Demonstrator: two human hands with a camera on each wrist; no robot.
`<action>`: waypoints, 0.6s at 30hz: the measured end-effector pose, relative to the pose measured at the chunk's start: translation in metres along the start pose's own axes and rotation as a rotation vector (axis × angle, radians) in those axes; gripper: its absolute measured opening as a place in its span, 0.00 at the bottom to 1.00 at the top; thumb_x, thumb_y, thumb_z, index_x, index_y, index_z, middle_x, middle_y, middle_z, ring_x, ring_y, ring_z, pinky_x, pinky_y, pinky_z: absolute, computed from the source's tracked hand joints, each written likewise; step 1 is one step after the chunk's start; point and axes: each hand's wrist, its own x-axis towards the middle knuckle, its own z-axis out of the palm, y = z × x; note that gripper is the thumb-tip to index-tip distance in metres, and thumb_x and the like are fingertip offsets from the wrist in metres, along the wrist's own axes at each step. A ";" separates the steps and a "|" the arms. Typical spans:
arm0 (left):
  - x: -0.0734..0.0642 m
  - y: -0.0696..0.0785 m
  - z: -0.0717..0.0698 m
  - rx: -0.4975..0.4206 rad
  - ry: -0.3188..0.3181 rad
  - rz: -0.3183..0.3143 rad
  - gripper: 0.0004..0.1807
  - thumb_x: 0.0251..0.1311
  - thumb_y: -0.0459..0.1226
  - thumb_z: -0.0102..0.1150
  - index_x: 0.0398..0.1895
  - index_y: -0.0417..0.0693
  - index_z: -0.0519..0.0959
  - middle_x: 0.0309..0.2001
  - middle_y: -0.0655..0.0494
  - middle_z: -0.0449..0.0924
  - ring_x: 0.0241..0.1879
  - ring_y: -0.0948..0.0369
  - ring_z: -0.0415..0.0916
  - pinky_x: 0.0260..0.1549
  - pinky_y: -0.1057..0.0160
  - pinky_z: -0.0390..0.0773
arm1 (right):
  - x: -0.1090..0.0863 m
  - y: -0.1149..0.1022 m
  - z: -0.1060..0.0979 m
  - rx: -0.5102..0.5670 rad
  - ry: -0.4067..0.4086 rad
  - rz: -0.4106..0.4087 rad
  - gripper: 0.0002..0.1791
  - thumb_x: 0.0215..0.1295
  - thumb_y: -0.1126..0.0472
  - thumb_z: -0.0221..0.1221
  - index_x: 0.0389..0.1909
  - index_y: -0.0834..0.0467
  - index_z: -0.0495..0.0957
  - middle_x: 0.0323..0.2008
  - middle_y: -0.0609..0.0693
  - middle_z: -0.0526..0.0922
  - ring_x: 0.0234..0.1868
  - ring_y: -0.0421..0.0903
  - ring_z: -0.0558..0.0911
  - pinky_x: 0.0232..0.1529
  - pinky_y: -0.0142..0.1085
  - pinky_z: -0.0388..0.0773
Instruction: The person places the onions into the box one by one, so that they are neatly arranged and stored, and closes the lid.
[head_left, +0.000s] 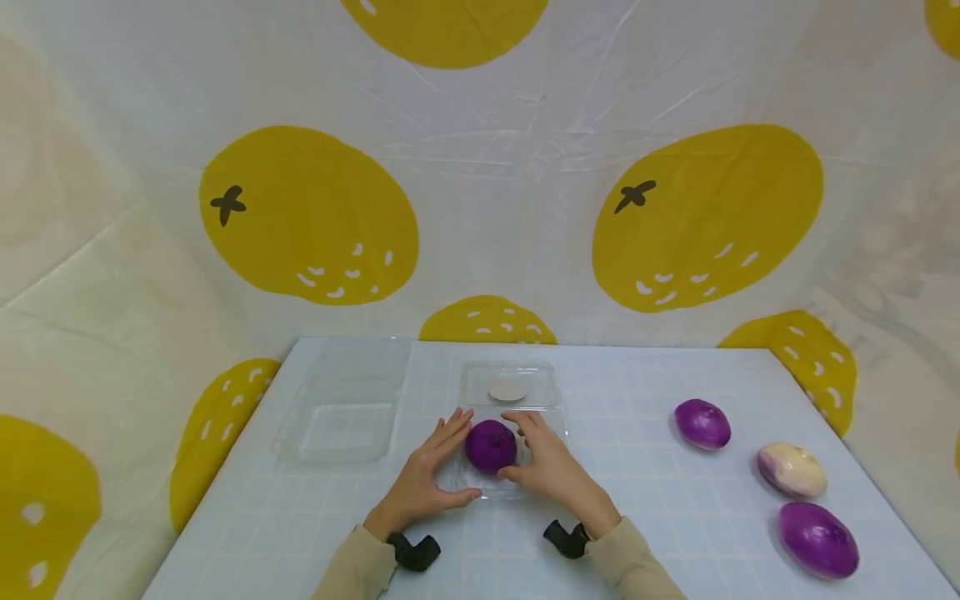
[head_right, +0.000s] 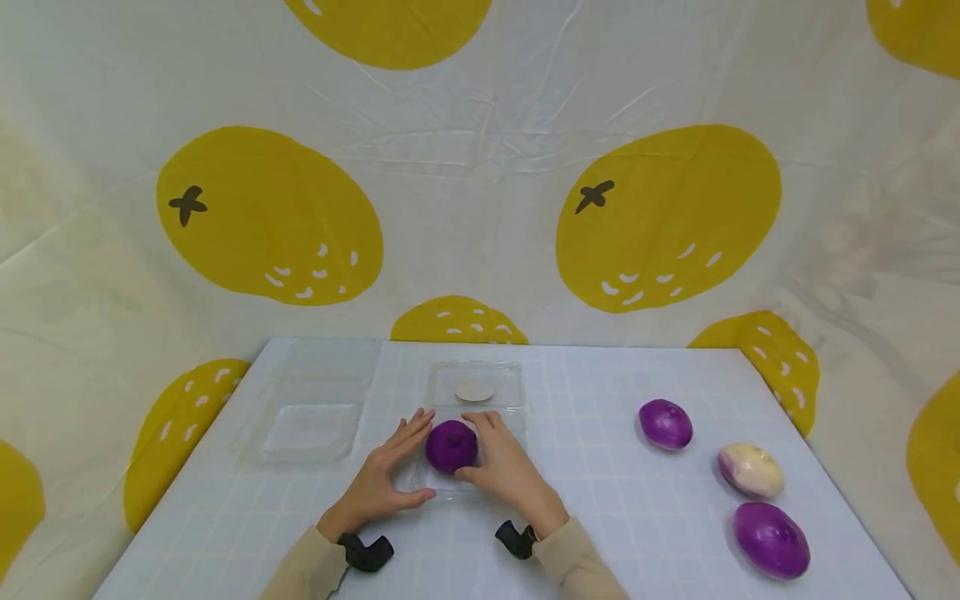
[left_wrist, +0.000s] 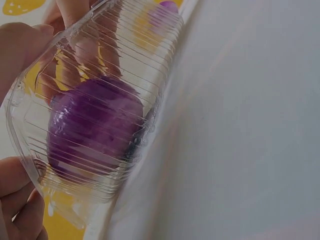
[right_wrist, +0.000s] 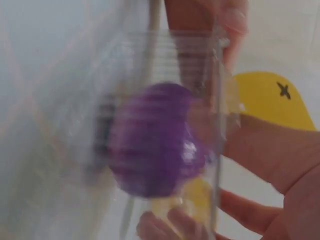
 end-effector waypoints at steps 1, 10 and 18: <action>0.000 0.000 0.001 -0.002 0.000 0.002 0.50 0.50 0.51 0.76 0.72 0.38 0.64 0.72 0.37 0.61 0.73 0.40 0.55 0.74 0.51 0.48 | -0.001 0.001 -0.004 0.030 -0.009 -0.001 0.42 0.49 0.64 0.76 0.66 0.63 0.67 0.61 0.60 0.71 0.57 0.60 0.76 0.55 0.52 0.79; 0.001 0.001 0.002 -0.005 -0.005 -0.004 0.50 0.49 0.50 0.76 0.72 0.38 0.65 0.72 0.37 0.61 0.72 0.40 0.55 0.74 0.50 0.49 | -0.001 0.016 -0.038 0.243 -0.016 -0.088 0.34 0.58 0.64 0.71 0.64 0.60 0.70 0.61 0.58 0.74 0.58 0.63 0.75 0.59 0.52 0.76; 0.001 0.000 0.001 0.012 0.009 0.008 0.50 0.48 0.50 0.77 0.72 0.38 0.65 0.71 0.37 0.63 0.72 0.39 0.56 0.72 0.48 0.50 | -0.003 0.023 -0.067 0.278 0.144 -0.104 0.21 0.63 0.70 0.65 0.56 0.68 0.75 0.53 0.61 0.81 0.55 0.62 0.79 0.58 0.51 0.76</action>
